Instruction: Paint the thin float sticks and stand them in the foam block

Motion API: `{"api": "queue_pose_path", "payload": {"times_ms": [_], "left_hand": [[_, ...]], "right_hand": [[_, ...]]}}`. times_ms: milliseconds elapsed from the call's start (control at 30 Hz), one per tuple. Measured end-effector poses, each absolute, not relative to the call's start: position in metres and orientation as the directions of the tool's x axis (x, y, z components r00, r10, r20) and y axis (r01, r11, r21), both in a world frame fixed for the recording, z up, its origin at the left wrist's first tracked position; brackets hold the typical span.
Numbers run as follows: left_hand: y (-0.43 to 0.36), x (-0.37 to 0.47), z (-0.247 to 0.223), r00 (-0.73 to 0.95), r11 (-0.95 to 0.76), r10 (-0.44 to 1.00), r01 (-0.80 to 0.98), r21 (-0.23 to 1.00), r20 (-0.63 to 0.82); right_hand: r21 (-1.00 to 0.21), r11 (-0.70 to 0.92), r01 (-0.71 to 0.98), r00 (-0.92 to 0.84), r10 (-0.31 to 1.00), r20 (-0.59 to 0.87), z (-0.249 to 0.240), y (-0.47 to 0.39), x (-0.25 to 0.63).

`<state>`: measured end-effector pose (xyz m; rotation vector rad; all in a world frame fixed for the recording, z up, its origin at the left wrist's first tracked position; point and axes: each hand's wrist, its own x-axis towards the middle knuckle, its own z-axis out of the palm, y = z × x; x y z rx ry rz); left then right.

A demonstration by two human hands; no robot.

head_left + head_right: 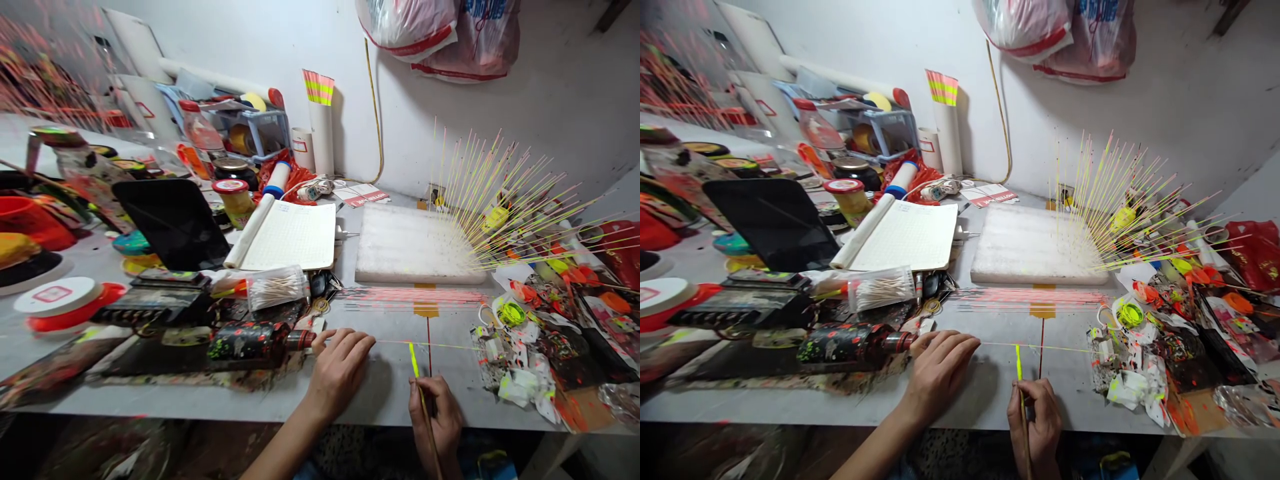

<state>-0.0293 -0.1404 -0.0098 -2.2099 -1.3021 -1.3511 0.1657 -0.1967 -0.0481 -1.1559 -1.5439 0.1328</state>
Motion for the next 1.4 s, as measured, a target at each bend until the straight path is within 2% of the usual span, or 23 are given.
{"api": "queue_pose_path", "payload": {"times_ms": [133, 433, 800, 1233, 1400], "left_hand": [[-0.141, -0.029, -0.009, 0.171, -0.57, 0.568, 0.787, 0.235, 0.805], [-0.142, -0.028, -0.01, 0.156, -0.56, 0.579, 0.789, 0.251, 0.8], [-0.144, -0.028, -0.014, 0.152, -0.565, 0.594, 0.778, 0.275, 0.79], [-0.145, -0.027, -0.011, 0.148, -0.566, 0.593, 0.776, 0.279, 0.791], [-0.144, -0.028, -0.013, 0.142, -0.561, 0.596, 0.778, 0.283, 0.79]], "right_hand": [[-0.653, 0.492, 0.576, 0.138, 0.729, 0.671, -0.046, -0.198, 0.166], [-0.593, 0.627, 0.505, 0.016, 0.68, 0.733, -0.038, -0.196, 0.149], [-0.603, 0.61, 0.513, -0.006, 0.706, 0.709, -0.047, -0.19, 0.143], [-0.623, 0.559, 0.547, 0.055, 0.719, 0.693, -0.049, -0.194, 0.149], [-0.597, 0.635, 0.49, 0.024, 0.675, 0.737, -0.043, -0.197, 0.144]]}}
